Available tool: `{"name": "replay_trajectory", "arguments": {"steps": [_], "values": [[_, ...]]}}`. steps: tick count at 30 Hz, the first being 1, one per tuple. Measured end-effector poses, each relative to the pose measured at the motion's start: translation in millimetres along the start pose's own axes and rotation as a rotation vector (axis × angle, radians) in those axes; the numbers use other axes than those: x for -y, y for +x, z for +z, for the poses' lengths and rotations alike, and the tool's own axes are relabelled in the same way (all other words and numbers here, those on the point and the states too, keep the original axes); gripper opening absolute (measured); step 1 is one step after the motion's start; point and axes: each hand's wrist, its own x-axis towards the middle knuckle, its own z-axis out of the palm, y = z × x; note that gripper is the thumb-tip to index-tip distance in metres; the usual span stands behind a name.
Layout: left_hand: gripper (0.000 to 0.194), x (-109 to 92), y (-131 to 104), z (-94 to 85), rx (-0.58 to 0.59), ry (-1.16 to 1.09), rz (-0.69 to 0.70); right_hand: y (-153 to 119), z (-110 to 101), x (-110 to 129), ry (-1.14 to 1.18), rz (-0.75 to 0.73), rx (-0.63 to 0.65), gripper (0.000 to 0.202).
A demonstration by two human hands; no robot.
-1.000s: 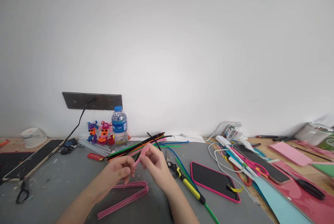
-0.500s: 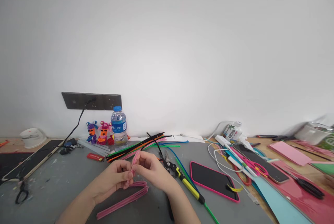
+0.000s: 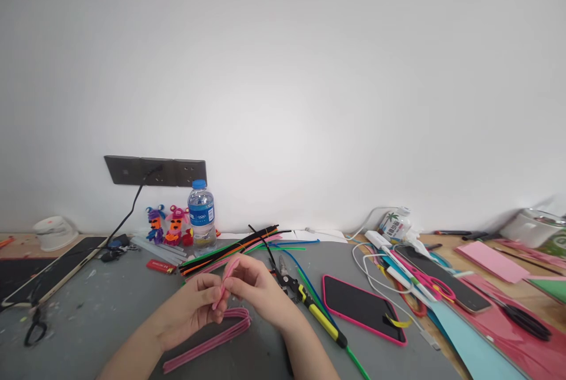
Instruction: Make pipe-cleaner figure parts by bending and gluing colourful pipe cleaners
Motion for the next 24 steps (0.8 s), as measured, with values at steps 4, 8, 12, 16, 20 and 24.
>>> {"name": "replay_trajectory", "arguments": {"steps": [4,8,12,16,20,24], "values": [[0.030,-1.4,-0.7,-2.2,0.040,0.030,-0.001,-0.9,-3.9,-0.1,0.006,0.051,0.046,0.026],[0.027,-1.1,0.7,-4.8,0.053,0.073,0.023,-1.2,-6.7,-0.4,-0.015,0.091,0.045,0.024],[0.024,-1.3,2.0,-6.2,0.056,0.071,0.009,-0.2,-6.6,-1.4,0.020,0.082,0.054,0.024],[0.025,0.3,1.2,-6.2,0.091,0.069,-0.017,1.3,-5.7,-2.9,-0.007,0.025,0.022,0.026],[0.024,2.2,1.2,-3.5,0.074,0.082,-0.013,1.4,-7.4,-5.0,0.000,0.032,0.018,0.028],[0.029,2.5,2.8,0.0,0.049,0.076,-0.021,1.8,-7.8,-6.3,0.005,0.019,0.001,0.027]]}}
